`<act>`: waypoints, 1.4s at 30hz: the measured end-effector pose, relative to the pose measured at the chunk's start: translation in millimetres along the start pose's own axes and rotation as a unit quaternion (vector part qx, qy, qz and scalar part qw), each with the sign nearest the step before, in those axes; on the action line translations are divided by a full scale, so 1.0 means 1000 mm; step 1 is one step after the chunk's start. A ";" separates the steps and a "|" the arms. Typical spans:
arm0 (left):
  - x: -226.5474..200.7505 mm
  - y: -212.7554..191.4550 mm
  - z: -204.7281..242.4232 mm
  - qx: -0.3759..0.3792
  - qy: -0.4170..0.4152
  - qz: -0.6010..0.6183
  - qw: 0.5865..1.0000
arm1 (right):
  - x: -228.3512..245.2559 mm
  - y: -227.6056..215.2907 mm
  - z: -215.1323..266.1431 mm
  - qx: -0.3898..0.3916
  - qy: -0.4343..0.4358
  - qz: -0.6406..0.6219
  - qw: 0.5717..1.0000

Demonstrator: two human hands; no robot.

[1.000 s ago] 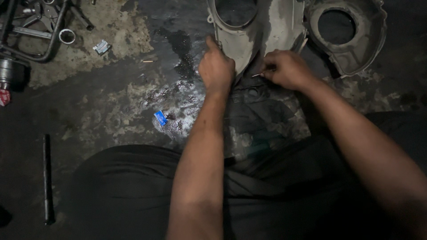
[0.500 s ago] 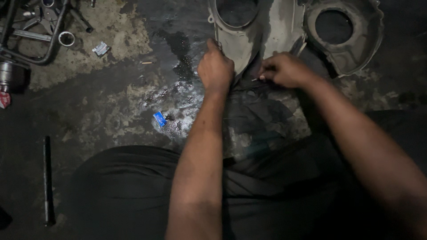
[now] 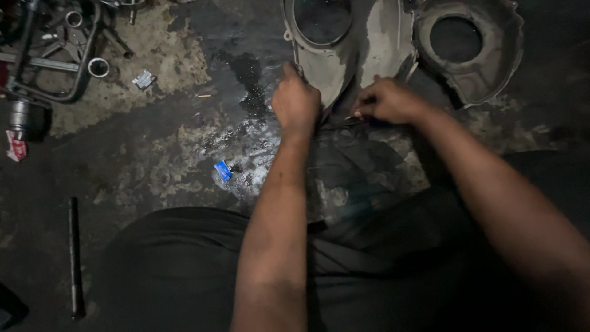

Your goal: The person cleans an engine cover by hand and with a cloth while sitting on the floor. They use a small tool to scrape debris and wipe the surfaces of the plastic part.

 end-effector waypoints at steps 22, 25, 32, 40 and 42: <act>-0.003 -0.007 0.001 0.007 -0.003 0.012 1.000 | 0.004 0.003 0.000 -0.002 0.106 0.030 0.994; -0.002 -0.004 0.001 -0.002 -0.001 0.017 1.000 | 0.000 0.002 -0.003 0.017 0.100 0.017 0.995; 0.001 0.002 -0.002 0.027 -0.021 0.009 0.999 | -0.004 0.006 -0.001 -0.029 0.080 0.004 0.996; 0.001 0.003 0.000 0.020 -0.027 -0.007 0.999 | -0.007 0.007 -0.001 -0.003 0.087 -0.011 0.996; 0.000 0.005 -0.006 0.029 -0.028 -0.006 0.999 | -0.004 0.009 -0.004 -0.060 0.109 0.068 0.990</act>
Point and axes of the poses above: each hand's wrist, its own z-axis away from the middle knuckle, its own y-axis out of the palm, x = y × z, the point moved 2 cm from there along -z, towards the middle knuckle, and after that the axes turned 3 degrees about -z, right-handed, at the moved point
